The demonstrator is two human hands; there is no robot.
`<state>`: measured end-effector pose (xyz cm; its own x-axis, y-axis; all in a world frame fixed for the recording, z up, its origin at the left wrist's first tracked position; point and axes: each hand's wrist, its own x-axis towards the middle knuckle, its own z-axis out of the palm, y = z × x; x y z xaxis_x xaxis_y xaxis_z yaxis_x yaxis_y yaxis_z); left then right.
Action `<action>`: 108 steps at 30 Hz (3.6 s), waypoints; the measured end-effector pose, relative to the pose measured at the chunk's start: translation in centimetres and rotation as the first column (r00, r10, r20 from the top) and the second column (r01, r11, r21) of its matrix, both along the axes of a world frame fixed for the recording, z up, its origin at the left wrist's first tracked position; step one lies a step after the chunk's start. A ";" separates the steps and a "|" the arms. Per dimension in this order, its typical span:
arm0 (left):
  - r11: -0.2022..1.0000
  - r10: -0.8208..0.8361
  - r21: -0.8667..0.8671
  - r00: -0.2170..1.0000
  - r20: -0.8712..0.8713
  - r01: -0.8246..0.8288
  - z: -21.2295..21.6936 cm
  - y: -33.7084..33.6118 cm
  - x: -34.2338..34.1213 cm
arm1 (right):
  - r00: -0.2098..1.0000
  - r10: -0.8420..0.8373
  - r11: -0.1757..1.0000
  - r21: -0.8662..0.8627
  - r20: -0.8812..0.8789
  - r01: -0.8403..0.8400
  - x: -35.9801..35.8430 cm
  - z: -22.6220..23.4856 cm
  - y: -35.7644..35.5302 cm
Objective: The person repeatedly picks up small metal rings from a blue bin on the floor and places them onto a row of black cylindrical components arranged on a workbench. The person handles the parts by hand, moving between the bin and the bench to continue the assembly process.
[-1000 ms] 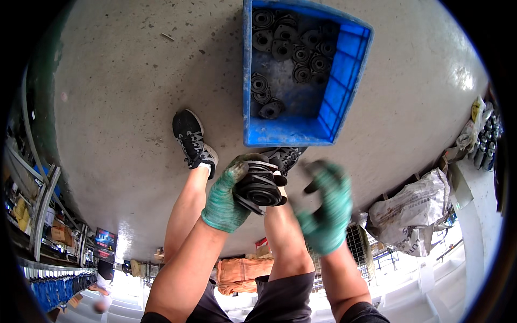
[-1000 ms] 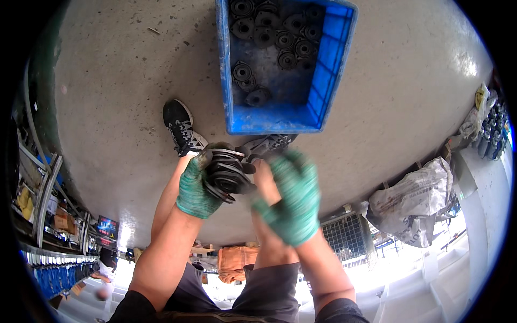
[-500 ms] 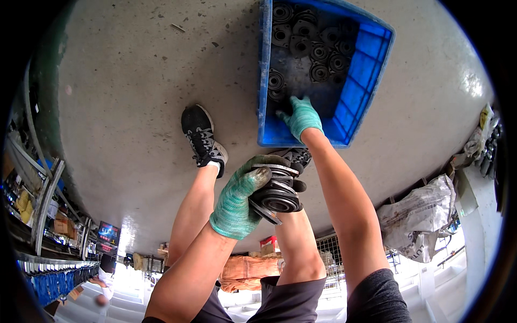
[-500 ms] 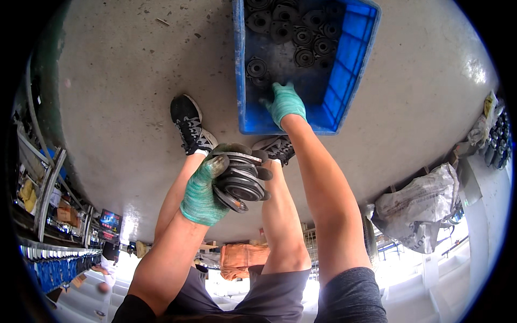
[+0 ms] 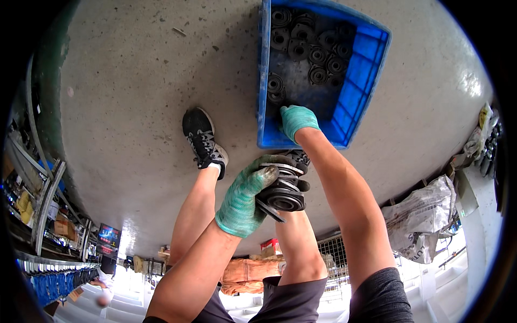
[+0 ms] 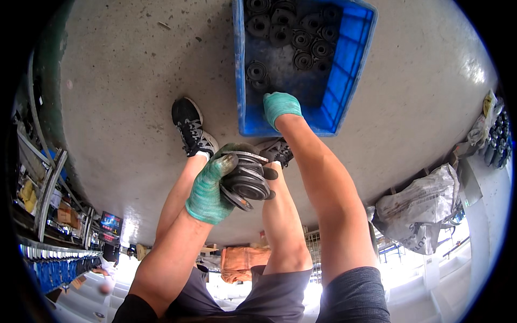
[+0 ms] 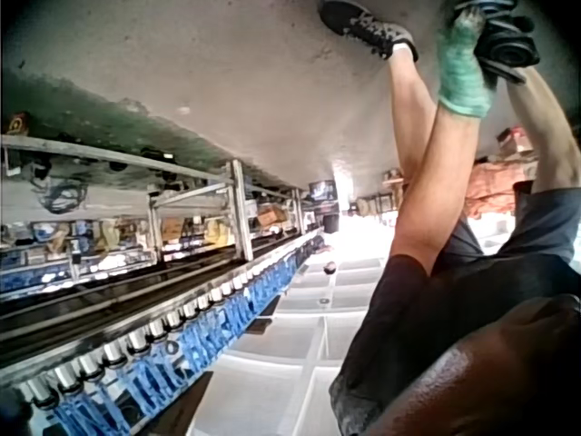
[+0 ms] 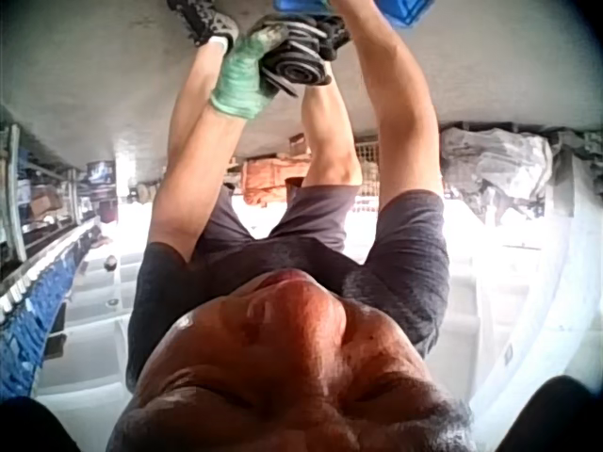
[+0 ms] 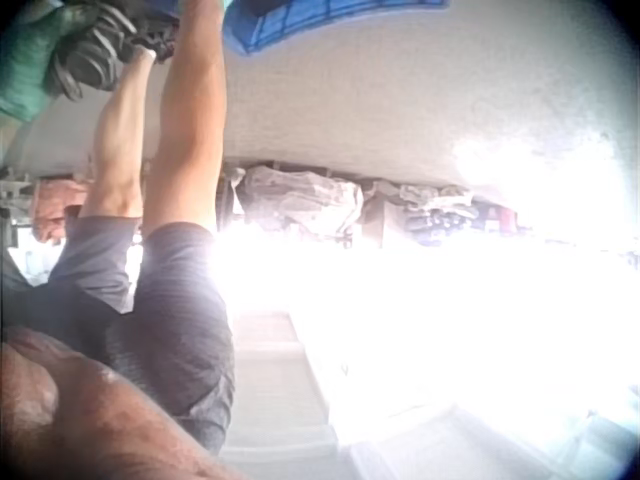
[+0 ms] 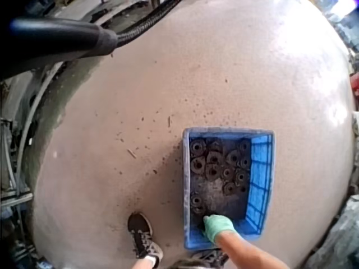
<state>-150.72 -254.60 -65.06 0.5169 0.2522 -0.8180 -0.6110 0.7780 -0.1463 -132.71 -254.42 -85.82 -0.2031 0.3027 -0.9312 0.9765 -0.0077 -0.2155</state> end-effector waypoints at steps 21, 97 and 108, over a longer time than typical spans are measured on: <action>0.998 0.008 -0.068 0.998 0.059 -0.004 -0.2 0.0 0.2 | 0.941 -0.321 0.866 0.371 -0.105 0.336 4.7 -2.1 -2.5; 0.999 -0.035 -0.006 0.997 -0.075 0.034 -0.3 1.3 -0.1 | 0.735 -0.669 0.743 0.119 0.109 0.659 -2.2 -4.7 4.7; 0.995 0.036 -0.098 0.999 -0.014 -0.037 -0.8 1.6 0.3 | 0.163 -0.951 0.234 -0.266 -0.264 0.935 1.2 -4.4 -0.3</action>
<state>-150.43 -253.03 -65.86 0.4985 0.1891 -0.8460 -0.6408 0.7376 -0.2128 -131.50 -254.69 -90.25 -0.0434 0.4535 -0.8902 0.0841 -0.8862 -0.4555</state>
